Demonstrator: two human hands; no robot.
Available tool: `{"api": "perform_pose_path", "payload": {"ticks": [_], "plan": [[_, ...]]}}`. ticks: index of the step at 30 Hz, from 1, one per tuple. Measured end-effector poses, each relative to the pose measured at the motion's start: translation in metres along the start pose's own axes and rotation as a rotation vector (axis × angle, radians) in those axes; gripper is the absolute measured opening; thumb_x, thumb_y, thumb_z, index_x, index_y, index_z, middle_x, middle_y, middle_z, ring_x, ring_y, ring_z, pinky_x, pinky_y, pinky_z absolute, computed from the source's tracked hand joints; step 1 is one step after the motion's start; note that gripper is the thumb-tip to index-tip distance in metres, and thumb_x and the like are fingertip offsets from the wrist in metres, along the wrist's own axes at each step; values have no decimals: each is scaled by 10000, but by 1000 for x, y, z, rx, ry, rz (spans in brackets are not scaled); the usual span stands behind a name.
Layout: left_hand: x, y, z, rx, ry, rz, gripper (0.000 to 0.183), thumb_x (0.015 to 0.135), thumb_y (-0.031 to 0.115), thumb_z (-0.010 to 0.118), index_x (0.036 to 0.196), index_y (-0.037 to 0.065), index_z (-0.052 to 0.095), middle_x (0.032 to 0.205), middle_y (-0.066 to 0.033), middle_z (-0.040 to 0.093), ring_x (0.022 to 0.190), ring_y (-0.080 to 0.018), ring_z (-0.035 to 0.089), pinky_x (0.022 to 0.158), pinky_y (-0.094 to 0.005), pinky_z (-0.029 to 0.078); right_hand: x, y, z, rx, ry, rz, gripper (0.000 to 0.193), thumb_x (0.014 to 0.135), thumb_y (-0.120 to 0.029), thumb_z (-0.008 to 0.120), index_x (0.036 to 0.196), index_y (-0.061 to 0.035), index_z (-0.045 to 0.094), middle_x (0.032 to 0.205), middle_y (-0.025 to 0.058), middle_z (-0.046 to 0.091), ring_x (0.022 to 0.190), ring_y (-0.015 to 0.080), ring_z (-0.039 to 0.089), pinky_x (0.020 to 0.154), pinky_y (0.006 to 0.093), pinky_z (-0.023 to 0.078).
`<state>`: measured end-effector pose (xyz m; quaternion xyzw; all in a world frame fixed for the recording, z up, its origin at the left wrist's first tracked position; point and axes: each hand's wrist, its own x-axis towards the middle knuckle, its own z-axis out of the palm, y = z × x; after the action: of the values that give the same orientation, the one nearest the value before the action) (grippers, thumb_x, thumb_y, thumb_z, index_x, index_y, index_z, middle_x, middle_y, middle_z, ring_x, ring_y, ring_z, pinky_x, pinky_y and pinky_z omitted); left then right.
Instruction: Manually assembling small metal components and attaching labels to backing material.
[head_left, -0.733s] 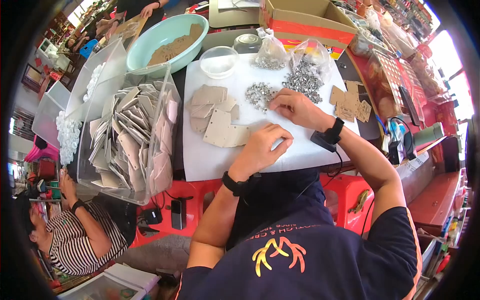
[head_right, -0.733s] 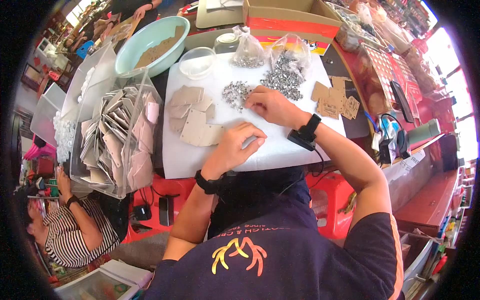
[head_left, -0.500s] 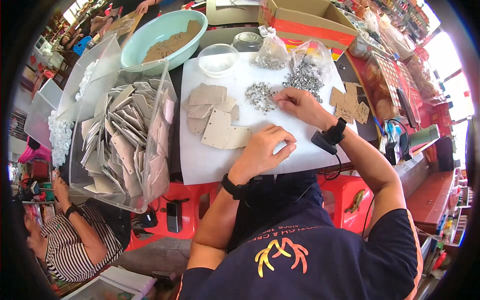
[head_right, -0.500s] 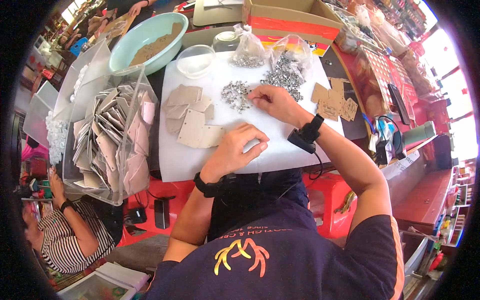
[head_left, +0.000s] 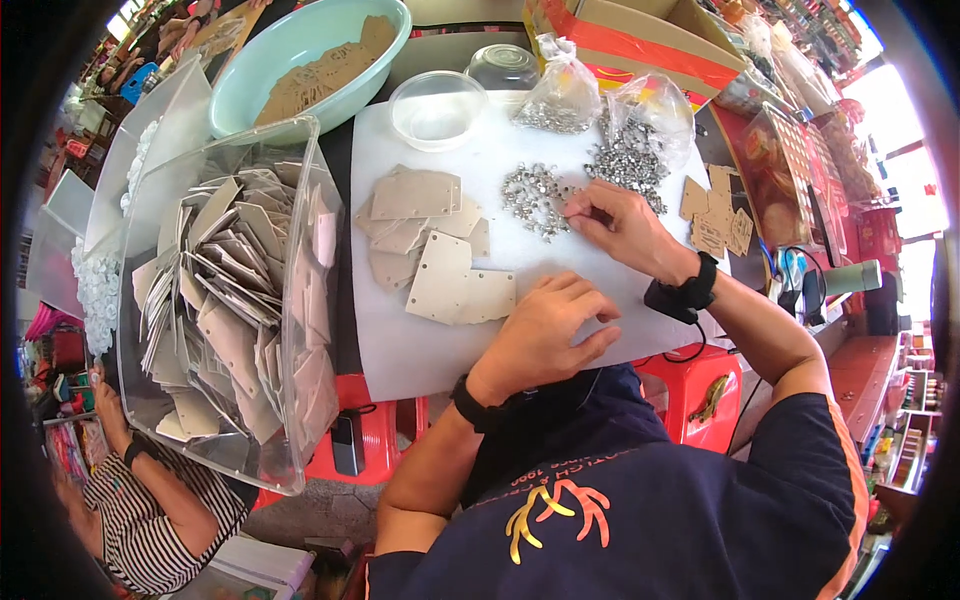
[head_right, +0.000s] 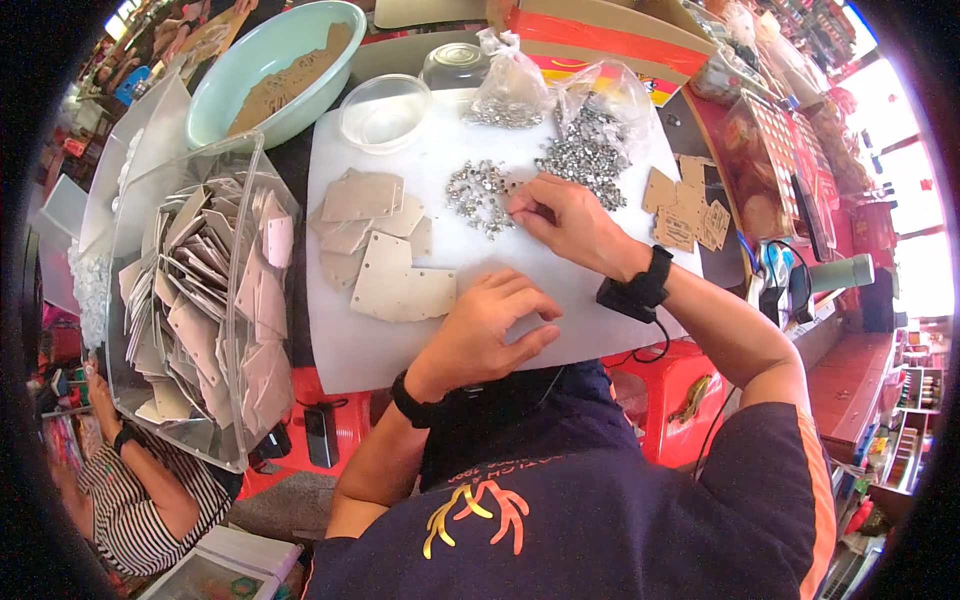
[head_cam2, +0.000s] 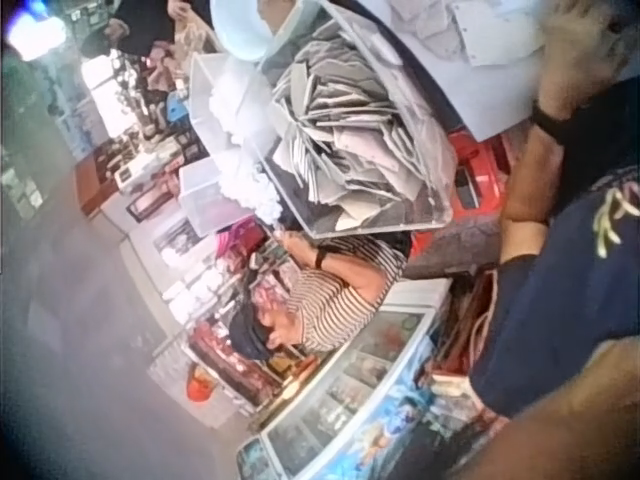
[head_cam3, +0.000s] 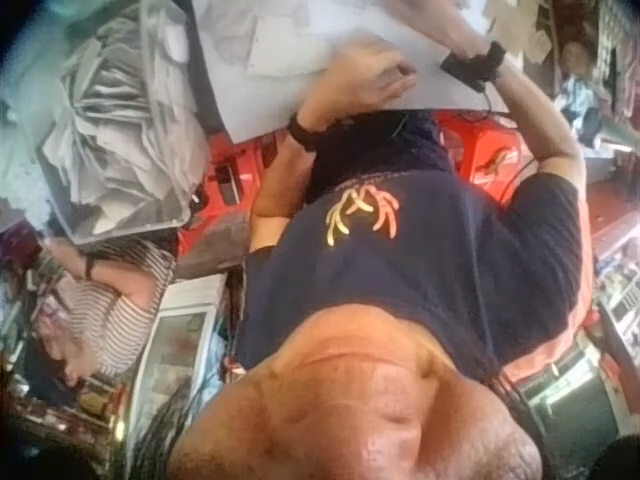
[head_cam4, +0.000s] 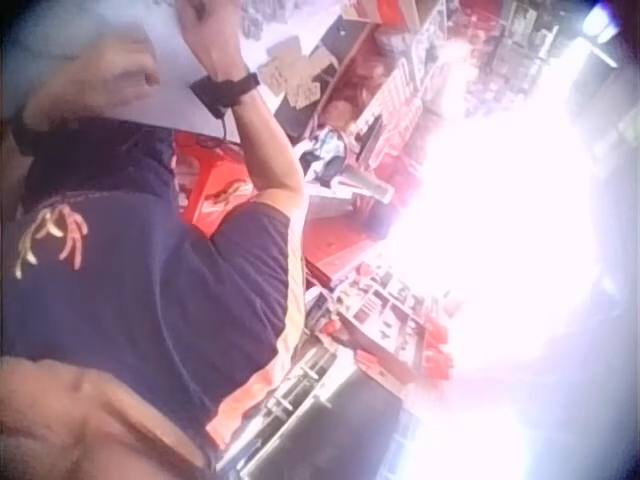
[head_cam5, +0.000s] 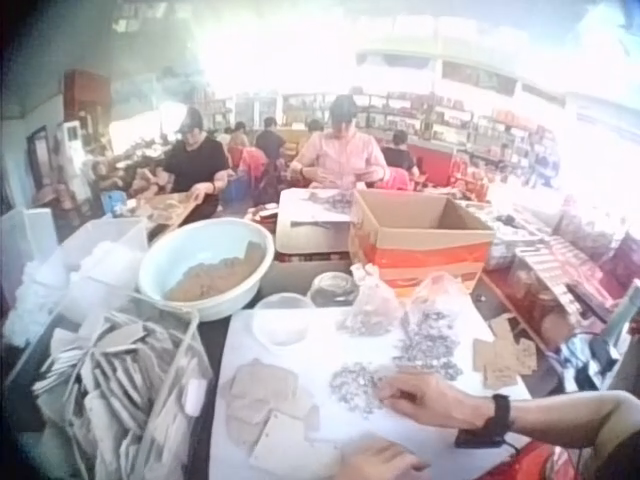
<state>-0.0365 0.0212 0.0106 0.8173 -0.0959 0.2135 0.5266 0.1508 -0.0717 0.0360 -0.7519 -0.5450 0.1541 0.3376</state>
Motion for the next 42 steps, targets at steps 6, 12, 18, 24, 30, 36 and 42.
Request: {"api": "perform_pose_path", "payload": {"ticks": [6,12,18,24,30,36,42], "plan": [[2,1,-1,2,-18,-4,163,825,168,732,919,58,658,908,-92,656,902,-290,608,848,-396,454,1,-2,-11,68,-105,142,153,906,-63,655,1054,-47,692,913,43,595,786,137,590,690,285,485],[-2,-4,3,21,13,24,158,822,157,735,923,63,657,899,-87,656,903,-288,610,840,-391,465,2,-15,-11,-32,-105,30,168,922,-72,641,1077,-59,705,979,78,623,838,197,631,728,310,512],[-4,-5,11,51,42,29,164,807,164,737,906,67,647,879,-75,664,902,-272,615,837,-389,476,16,-24,7,-334,-89,-254,298,882,-22,622,1168,-90,675,1038,113,603,841,292,650,709,382,536],[-6,-5,12,72,48,49,150,827,133,732,940,56,669,886,-80,675,879,-267,626,803,-373,489,10,-26,6,-399,-92,-381,315,850,-18,604,1146,-98,677,1099,120,601,915,309,640,730,410,535],[-5,3,11,74,22,-29,138,855,123,711,961,39,681,899,-110,668,886,-277,631,808,-368,495,-11,-18,-11,-327,-40,-329,310,853,0,594,1142,-83,671,1082,131,597,907,327,639,750,417,533],[-5,1,16,57,70,-58,116,892,141,684,927,32,673,860,-116,668,828,-277,636,752,-364,503,-34,7,-15,-260,-103,-178,262,919,-65,577,1171,-52,649,1059,173,594,918,367,625,815,423,517],[-6,2,17,133,37,-138,118,939,104,648,976,-4,677,923,-84,690,851,-168,642,787,-306,509,-36,13,-8,-232,-59,-199,202,937,-117,587,1113,-38,646,1010,184,599,908,381,627,796,425,520]]}}
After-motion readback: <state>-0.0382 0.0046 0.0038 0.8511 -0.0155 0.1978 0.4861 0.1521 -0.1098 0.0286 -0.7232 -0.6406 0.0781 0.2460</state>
